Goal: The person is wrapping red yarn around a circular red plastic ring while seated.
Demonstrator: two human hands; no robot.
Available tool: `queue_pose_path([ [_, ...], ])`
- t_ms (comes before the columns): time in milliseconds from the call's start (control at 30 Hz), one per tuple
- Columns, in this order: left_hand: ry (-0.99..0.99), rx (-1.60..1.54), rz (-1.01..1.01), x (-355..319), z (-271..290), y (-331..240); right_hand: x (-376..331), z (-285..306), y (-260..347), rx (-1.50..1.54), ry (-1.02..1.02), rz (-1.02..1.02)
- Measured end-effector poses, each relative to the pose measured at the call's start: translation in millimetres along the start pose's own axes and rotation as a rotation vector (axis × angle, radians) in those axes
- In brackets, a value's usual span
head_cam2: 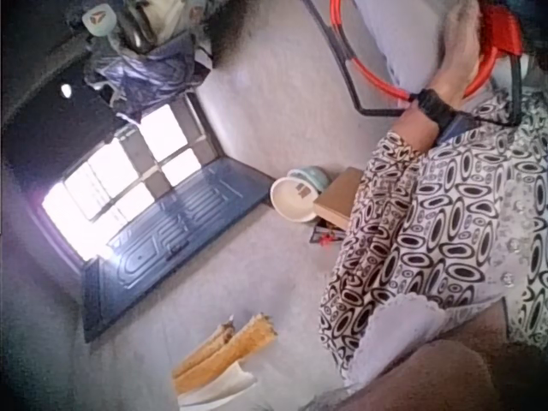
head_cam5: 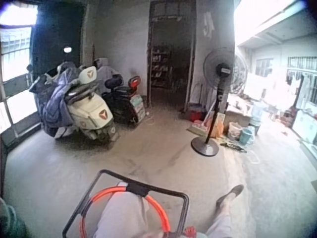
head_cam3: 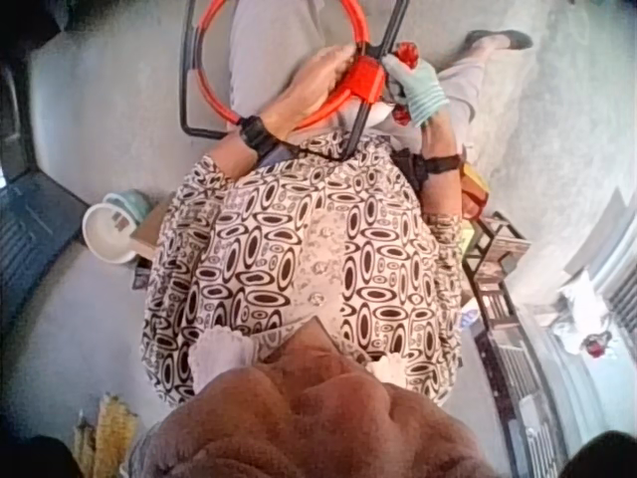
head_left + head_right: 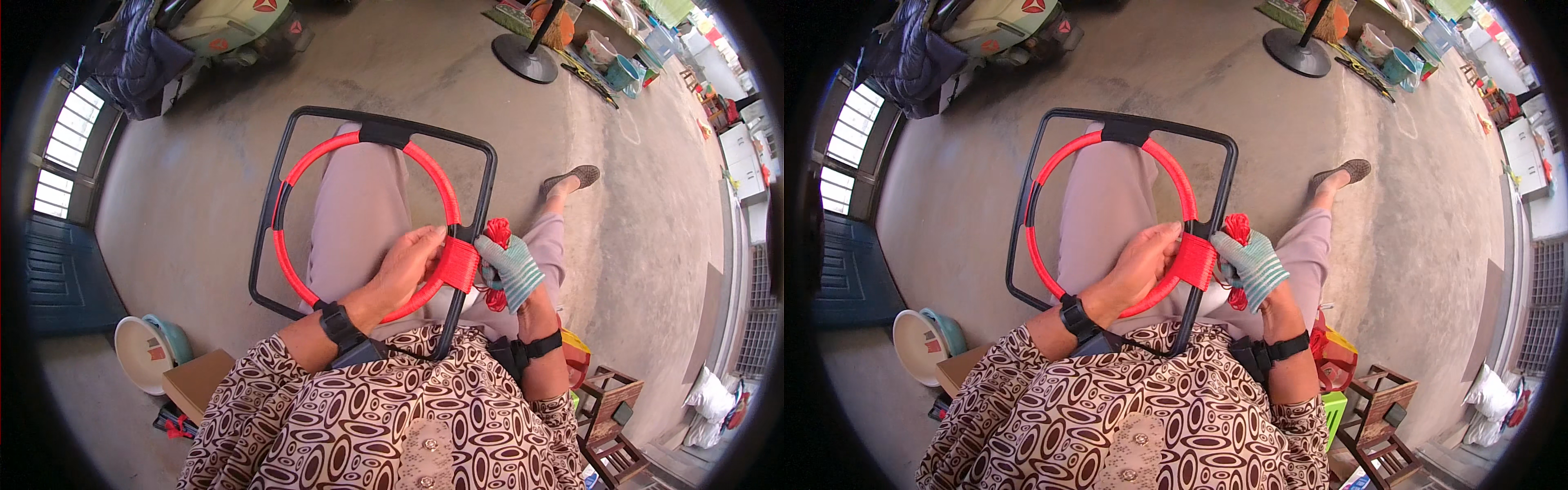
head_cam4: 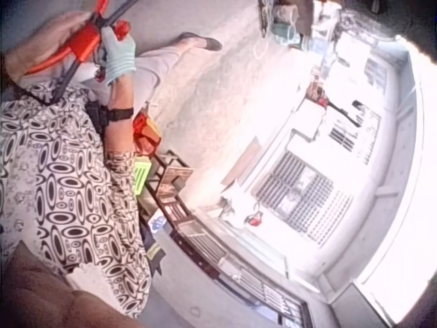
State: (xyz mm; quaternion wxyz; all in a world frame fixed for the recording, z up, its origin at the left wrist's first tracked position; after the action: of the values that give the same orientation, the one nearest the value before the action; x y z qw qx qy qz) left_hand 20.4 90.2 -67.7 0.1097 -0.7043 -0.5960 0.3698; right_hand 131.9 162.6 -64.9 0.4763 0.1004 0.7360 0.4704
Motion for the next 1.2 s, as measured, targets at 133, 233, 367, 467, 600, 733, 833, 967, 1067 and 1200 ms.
queue_pose_path([
  [133,-0.078,0.101,-0.069,-0.6,7.9,-5.9,-3.9,-1.5,2.2,-0.02,-0.01,0.038],
  [233,-0.084,0.159,-0.086,-2.5,7.6,-9.3,-7.7,-1.5,6.9,-0.037,-0.039,0.057],
  [367,-0.101,0.192,-0.068,-4.8,7.3,-8.4,-9.4,-3.8,4.8,-0.041,-0.003,0.01],
  [467,-0.12,0.165,-0.059,-5.9,7.6,-5.7,-8.6,-2.0,0.0,-0.011,-0.004,0.034],
  [600,-0.087,0.147,-0.071,-3.8,5.1,-4.2,-6.5,-1.1,-16.8,0.151,0.066,0.034],
  [733,-0.08,0.193,-0.101,-1.7,5.1,-7.8,-2.8,39.1,-30.7,0.523,-0.1,-0.009],
  [833,-0.054,0.254,-0.101,-0.6,-0.6,-10.3,-4.4,79.8,-33.0,0.497,-0.29,-0.051],
  [967,-0.097,0.19,-0.074,-4.2,0.3,-12.0,-19.0,97.0,9.1,-0.067,-0.574,0.201],
  [1067,-0.135,0.184,-0.059,-5.4,4.3,-16.0,-65.6,39.2,84.3,-0.615,-0.739,0.899],
  [1200,-0.112,0.007,-0.101,-5.4,0.8,-19.8,-91.6,-57.6,110.1,-1.367,-0.488,1.245],
])
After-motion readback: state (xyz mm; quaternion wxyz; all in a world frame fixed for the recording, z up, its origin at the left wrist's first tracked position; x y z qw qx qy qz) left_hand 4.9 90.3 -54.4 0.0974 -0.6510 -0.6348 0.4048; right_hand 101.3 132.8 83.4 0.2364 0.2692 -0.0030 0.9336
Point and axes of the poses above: each hand's wrist, its own x-axis towards the middle knuckle, its own z-axis out of the back of the hand, y = z × x, the point moved 9 cm from there along x, towards the middle knuckle
